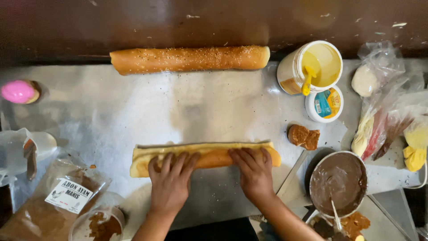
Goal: The person cuts a large sheet of baked dough into strips, applies a yellow spread with a brush, sprinkles a brown topping onto the strips, rolls them into long cylinders, and then cuts the cylinders into individual bread rolls.
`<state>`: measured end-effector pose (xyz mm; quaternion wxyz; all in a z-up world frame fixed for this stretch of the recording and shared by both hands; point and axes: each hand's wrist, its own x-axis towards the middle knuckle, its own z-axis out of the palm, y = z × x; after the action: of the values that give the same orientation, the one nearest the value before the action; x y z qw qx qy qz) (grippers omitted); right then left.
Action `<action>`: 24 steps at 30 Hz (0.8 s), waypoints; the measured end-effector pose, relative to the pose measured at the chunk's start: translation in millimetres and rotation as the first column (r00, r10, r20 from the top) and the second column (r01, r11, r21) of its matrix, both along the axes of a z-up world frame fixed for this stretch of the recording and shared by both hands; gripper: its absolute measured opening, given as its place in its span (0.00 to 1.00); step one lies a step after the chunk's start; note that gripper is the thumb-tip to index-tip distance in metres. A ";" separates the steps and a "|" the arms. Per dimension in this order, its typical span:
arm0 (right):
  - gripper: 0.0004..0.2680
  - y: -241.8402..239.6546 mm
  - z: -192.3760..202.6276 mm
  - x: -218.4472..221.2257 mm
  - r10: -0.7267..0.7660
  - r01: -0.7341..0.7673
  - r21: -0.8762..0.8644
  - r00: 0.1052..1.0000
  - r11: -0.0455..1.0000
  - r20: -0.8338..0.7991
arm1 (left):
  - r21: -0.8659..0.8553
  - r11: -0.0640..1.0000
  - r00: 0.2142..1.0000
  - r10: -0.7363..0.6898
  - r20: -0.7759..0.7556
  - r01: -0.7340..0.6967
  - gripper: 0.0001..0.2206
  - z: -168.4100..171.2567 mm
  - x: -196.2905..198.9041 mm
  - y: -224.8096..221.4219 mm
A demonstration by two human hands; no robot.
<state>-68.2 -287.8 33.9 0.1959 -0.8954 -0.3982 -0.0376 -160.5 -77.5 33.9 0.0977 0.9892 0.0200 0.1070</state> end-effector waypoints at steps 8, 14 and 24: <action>0.24 7.2 -23.4 67.3 0.227 -0.201 -0.149 0.956 0.968 0.184 | 0.062 0.981 0.983 -0.183 -0.015 0.184 0.31 -25.9 49.9 41.3; 0.31 35.5 -27.6 61.4 0.283 -0.210 -0.327 0.939 0.921 0.196 | -0.115 0.967 0.873 -0.253 -0.417 0.226 0.37 -22.6 69.3 28.3; 0.28 11.6 -23.4 76.0 0.342 -0.228 -0.352 0.889 0.908 0.305 | 0.097 0.970 0.942 -0.187 -0.278 0.221 0.35 -26.4 52.1 52.9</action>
<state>7.9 -276.2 10.5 -0.0183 -0.8233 -0.5567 -0.1090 -108.4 -24.6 7.5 0.0419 0.9955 -0.0768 -0.0369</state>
